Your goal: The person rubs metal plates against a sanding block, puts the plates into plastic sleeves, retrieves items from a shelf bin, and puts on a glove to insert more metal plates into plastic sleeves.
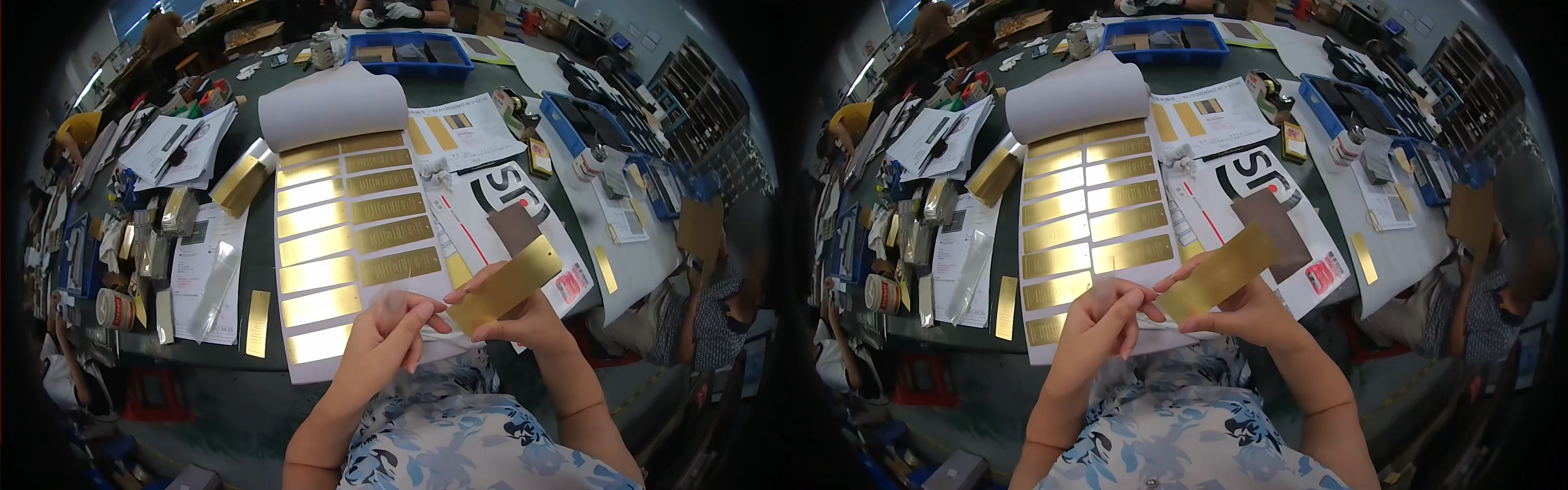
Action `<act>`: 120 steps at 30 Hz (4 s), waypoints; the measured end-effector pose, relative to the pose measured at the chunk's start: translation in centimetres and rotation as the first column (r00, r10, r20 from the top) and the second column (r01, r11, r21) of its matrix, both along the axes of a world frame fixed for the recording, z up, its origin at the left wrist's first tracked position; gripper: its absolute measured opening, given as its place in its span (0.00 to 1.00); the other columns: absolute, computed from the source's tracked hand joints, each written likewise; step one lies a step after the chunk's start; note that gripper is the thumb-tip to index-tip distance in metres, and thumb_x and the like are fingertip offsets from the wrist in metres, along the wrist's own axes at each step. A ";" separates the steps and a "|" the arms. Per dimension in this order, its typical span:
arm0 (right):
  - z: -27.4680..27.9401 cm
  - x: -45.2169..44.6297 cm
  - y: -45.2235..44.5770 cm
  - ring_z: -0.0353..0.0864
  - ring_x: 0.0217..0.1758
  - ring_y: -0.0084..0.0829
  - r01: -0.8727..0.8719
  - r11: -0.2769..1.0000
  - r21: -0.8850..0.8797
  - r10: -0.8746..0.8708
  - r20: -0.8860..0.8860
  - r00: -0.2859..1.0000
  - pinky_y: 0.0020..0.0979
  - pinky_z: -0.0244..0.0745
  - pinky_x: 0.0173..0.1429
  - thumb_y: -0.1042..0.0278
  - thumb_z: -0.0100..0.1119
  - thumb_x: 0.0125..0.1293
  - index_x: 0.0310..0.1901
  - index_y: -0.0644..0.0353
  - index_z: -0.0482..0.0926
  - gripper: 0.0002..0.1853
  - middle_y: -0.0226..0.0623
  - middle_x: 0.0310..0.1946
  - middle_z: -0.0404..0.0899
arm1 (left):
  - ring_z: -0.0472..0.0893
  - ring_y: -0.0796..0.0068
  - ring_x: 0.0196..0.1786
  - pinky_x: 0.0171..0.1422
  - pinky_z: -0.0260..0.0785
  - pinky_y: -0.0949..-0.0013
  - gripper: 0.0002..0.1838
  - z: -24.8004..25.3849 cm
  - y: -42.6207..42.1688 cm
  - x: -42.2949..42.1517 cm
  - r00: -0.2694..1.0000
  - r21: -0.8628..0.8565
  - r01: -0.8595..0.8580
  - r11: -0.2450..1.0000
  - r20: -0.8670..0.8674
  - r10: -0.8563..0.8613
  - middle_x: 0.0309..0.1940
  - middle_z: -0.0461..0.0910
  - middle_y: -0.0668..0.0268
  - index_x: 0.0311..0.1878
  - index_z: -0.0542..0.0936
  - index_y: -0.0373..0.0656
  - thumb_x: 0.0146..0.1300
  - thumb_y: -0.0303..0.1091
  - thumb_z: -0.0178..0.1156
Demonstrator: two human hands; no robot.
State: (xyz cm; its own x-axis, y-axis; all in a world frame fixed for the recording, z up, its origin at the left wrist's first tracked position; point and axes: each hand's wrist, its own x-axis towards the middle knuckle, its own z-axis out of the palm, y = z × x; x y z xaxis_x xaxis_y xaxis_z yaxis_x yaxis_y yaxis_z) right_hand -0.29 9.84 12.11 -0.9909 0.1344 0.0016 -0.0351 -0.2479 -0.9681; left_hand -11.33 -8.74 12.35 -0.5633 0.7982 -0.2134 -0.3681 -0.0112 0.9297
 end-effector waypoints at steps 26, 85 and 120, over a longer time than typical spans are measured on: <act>-1.4 5.4 3.9 0.81 0.30 0.24 0.194 0.980 -0.041 -0.181 0.214 0.960 0.25 0.77 0.35 0.68 0.61 0.67 0.43 0.66 0.81 0.09 0.37 0.32 0.83 | 0.70 0.86 0.19 0.24 0.61 0.82 0.12 -0.8 5.0 3.1 0.988 -0.086 0.150 0.985 0.051 -0.146 0.38 0.84 0.60 0.46 0.78 0.32 0.70 0.33 0.56; -2.1 8.3 7.9 0.81 0.34 0.27 0.265 0.533 0.803 -0.583 0.122 0.803 0.27 0.74 0.37 0.76 0.59 0.64 0.42 0.70 0.79 0.08 0.38 0.32 0.82 | 0.78 0.75 0.18 0.23 0.70 0.78 0.20 -10.0 9.5 11.2 0.201 -0.203 0.172 0.964 -0.951 -0.236 0.49 0.78 0.48 0.55 0.76 0.38 0.58 0.28 0.59; -2.3 9.2 4.4 0.83 0.34 0.28 0.483 0.867 -0.125 -0.473 0.102 0.875 0.26 0.77 0.35 0.67 0.53 0.71 0.44 0.69 0.79 0.12 0.41 0.34 0.83 | 0.69 0.86 0.16 0.19 0.56 0.83 0.13 -2.8 9.3 5.7 0.937 0.032 0.219 0.975 0.272 -0.219 0.35 0.84 0.60 0.43 0.78 0.33 0.69 0.36 0.56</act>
